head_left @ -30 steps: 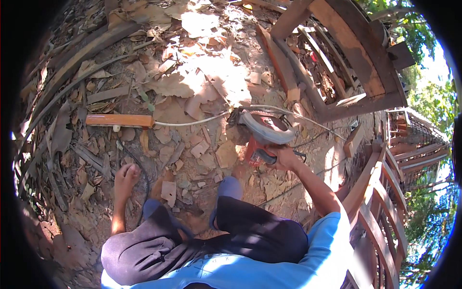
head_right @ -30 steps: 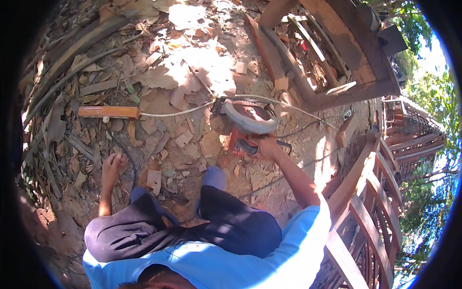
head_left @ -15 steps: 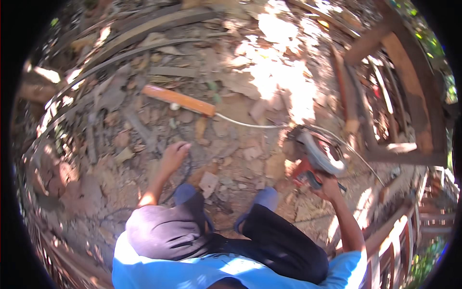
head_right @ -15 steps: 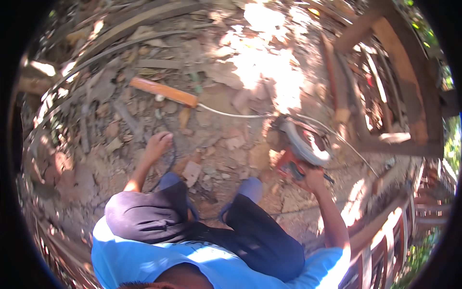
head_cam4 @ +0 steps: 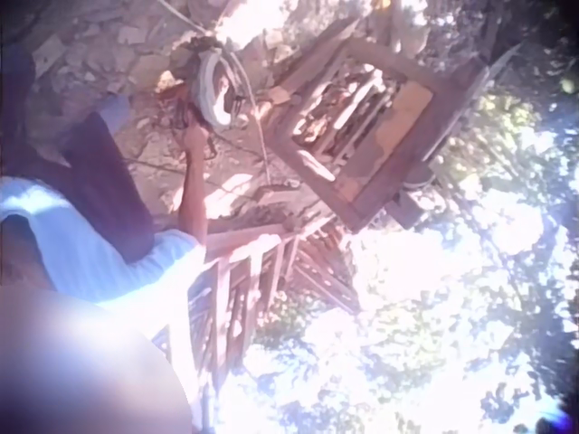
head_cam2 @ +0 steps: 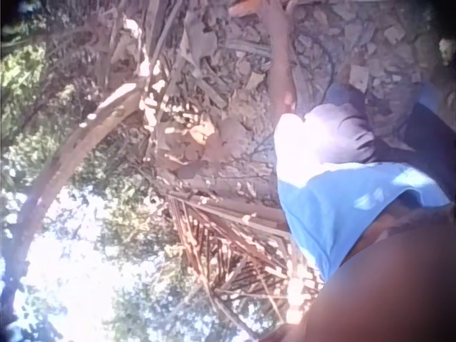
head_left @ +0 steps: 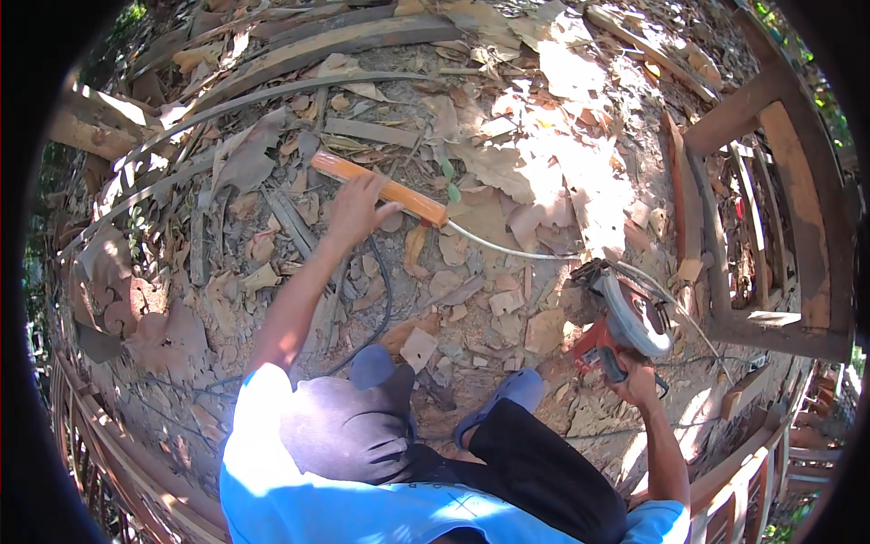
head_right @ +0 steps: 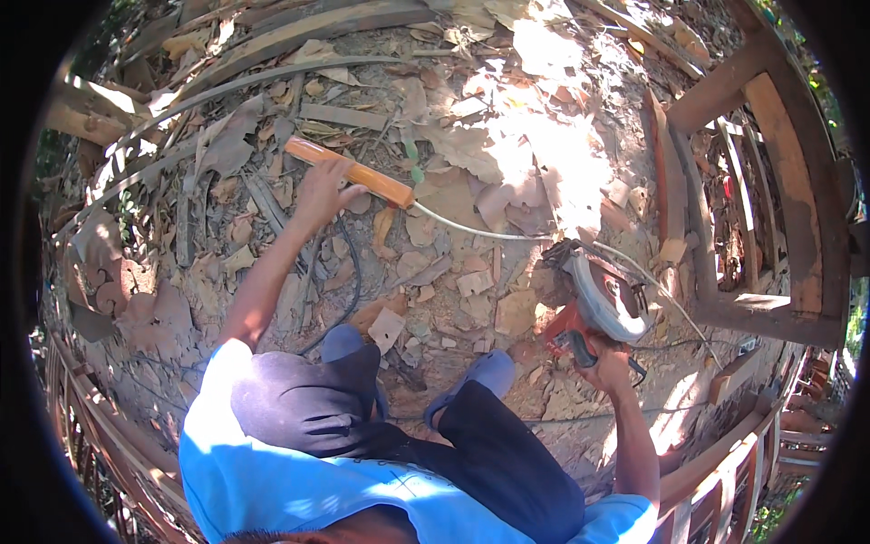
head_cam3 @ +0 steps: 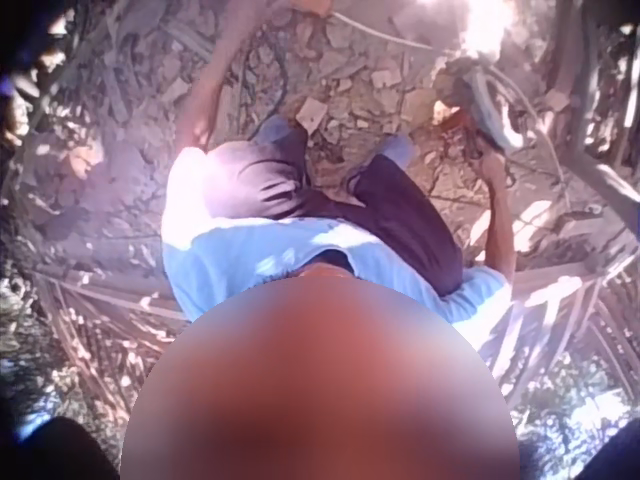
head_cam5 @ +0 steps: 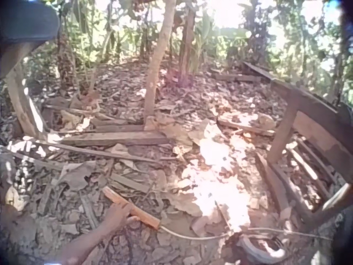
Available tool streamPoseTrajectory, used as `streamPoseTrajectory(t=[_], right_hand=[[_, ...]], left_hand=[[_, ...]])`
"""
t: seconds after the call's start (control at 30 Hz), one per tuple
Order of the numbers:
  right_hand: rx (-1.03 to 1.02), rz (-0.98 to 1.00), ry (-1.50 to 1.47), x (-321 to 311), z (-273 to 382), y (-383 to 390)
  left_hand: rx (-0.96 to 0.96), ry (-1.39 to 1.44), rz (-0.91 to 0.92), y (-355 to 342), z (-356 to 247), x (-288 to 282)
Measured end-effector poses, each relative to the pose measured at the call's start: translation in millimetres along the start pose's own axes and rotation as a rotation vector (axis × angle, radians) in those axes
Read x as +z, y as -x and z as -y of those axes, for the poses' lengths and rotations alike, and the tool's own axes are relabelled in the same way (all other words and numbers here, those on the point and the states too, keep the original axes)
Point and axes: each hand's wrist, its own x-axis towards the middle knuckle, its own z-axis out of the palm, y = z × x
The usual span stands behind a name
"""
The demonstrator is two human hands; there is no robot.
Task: The person measures and marks a wooden board with a square and pencil, cuts the board using a circular saw, uses a hammer to chisel a notch, and then positions and marks the board on a larger wooden frame structure.
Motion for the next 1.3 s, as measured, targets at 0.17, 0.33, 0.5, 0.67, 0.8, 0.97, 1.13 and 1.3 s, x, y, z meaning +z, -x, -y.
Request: streamPoseTrajectory(t=[0.17, 0.33, 0.5, 0.67, 0.8, 0.97, 1.13, 1.3], right_hand=[[0.002, -0.007, -0.021, 4.7, -14.5, 4.7], [-0.055, -0.029, 0.063, -0.2, -5.6, 0.7], [-0.033, 0.001, 0.048, -2.4, -6.6, 0.9], [-0.023, -0.006, 0.058, -2.6, -4.0, -1.7], [-0.067, -0.031, 0.002, -0.3, -3.1, -2.0], [-0.048, -0.029, 0.036, -1.7, -5.4, -0.8], [-0.03, 0.048, 0.106, 0.1, -6.2, -0.3], [0.005, 0.04, 0.074, 2.2, -8.6, 3.3]], left_hand=[[0.277, -0.063, 0.198, -36.7, 9.0, 5.7], [0.356, -0.093, 0.443, -38.8, 19.8, 30.9], [0.475, -0.198, 0.306, -26.7, 23.6, 42.3], [0.375, -0.252, 0.124, -19.7, 13.0, 44.2], [0.234, -0.225, -0.126, -37.7, -34.4, 24.4], [0.182, -0.212, -0.217, -49.8, -68.5, 7.9], [0.264, -0.259, -0.185, -17.7, -23.6, 74.5], [0.147, -0.007, 0.06, -19.1, -11.1, 71.8]])
